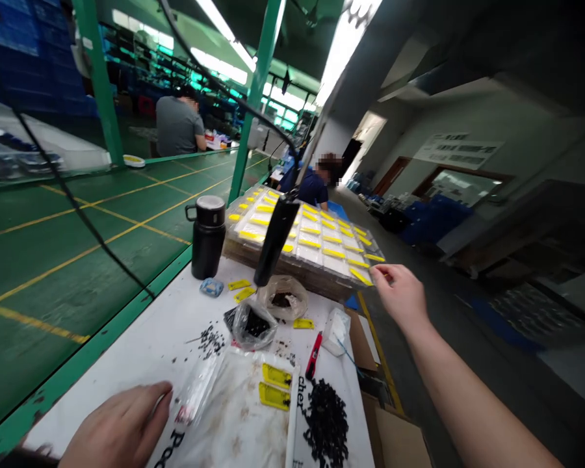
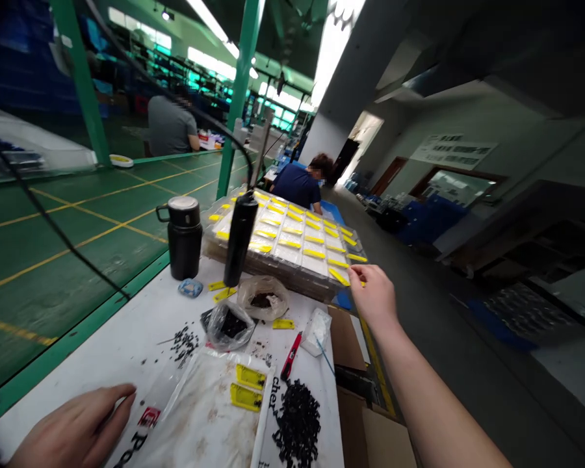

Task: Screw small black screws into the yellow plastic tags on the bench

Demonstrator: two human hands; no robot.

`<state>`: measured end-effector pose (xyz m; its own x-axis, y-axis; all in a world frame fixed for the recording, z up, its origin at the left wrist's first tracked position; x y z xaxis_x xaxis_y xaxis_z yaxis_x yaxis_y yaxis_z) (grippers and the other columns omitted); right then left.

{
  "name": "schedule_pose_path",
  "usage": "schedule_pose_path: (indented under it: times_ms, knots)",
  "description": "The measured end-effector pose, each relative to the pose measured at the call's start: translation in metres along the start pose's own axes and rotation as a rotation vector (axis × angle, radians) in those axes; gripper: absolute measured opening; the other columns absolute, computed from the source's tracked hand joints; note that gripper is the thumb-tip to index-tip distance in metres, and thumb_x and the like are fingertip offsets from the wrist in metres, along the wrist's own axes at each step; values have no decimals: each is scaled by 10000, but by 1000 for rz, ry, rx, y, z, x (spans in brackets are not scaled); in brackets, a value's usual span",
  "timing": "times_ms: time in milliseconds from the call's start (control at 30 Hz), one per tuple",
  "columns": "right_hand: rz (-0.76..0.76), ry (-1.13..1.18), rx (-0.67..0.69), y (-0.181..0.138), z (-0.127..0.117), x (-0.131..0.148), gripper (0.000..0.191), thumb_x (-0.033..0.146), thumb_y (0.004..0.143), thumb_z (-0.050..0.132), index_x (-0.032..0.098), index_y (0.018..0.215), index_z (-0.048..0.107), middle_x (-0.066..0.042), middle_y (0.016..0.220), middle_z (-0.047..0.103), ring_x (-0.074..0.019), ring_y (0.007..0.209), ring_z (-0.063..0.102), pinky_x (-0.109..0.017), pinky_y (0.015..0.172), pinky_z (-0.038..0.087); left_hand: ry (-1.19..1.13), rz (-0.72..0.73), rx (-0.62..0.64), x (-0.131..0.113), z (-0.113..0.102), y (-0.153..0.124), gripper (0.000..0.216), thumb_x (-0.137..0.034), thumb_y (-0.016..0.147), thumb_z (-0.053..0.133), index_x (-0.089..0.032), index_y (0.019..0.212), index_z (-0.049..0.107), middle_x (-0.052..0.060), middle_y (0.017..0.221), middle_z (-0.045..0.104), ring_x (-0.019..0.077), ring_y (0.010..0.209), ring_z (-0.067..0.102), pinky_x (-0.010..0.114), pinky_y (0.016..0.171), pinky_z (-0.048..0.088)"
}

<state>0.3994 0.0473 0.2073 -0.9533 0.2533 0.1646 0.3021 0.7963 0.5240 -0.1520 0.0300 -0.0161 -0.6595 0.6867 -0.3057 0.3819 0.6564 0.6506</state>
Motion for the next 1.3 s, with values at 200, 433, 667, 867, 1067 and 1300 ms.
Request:
schedule_pose_path:
  times_ms: [200,433,667,867,1067,1300]
  knots:
    - [-297,222,436,-137,24,101,218,479,1067,654,319,1068,802,-16,1041,794,-190,904,741,-316,819,587,98,17,96,-22,-12,22,218,-321,1117,553,-205,1049,725,10,898,815,192,777,789,334,771,597]
    - [-512,66,494,-259,83,165,120,195,1016,712,240,1105,777,-36,1125,808,-232,1009,744,-380,880,547,104,14,149,-23,-9,19,193,-318,1116,578,-197,1058,717,11,894,802,200,780,775,342,768,575]
    - [-576,-52,384,-264,113,178,380,190,961,733,162,1339,759,-119,1376,788,-306,1250,707,-478,1072,467,107,2,173,-22,-6,20,208,-331,1122,567,-200,1061,716,11,903,807,204,797,782,343,771,579]
    - [-661,-139,376,-276,123,189,457,132,877,694,62,1323,771,-234,1347,779,-358,1243,729,-515,1085,504,109,-1,173,-23,-6,22,235,-337,1124,549,-201,1050,725,15,906,815,201,791,789,337,767,584]
    - [-656,-168,360,-273,123,194,417,164,867,712,95,1271,789,-211,1416,753,-360,1244,720,-497,1038,551,108,19,155,-24,-9,25,279,-371,1122,532,-205,1033,738,12,905,829,203,771,800,336,721,590]
    - [-566,-109,291,-253,122,191,291,70,915,675,173,1176,751,-120,1215,809,-275,1044,738,-402,901,539,124,37,153,-24,-6,24,286,-385,1131,515,-207,1052,726,14,908,832,206,767,804,344,717,597]
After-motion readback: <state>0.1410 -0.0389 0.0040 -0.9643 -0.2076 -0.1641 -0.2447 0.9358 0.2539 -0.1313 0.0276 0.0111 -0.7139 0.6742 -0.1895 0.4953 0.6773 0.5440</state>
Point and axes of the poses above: each hand's wrist, its own y-axis towards the middle knuckle, its own z-axis out of the palm, x = y × z, the point moved 8 cm from there along y, towards the middle knuckle
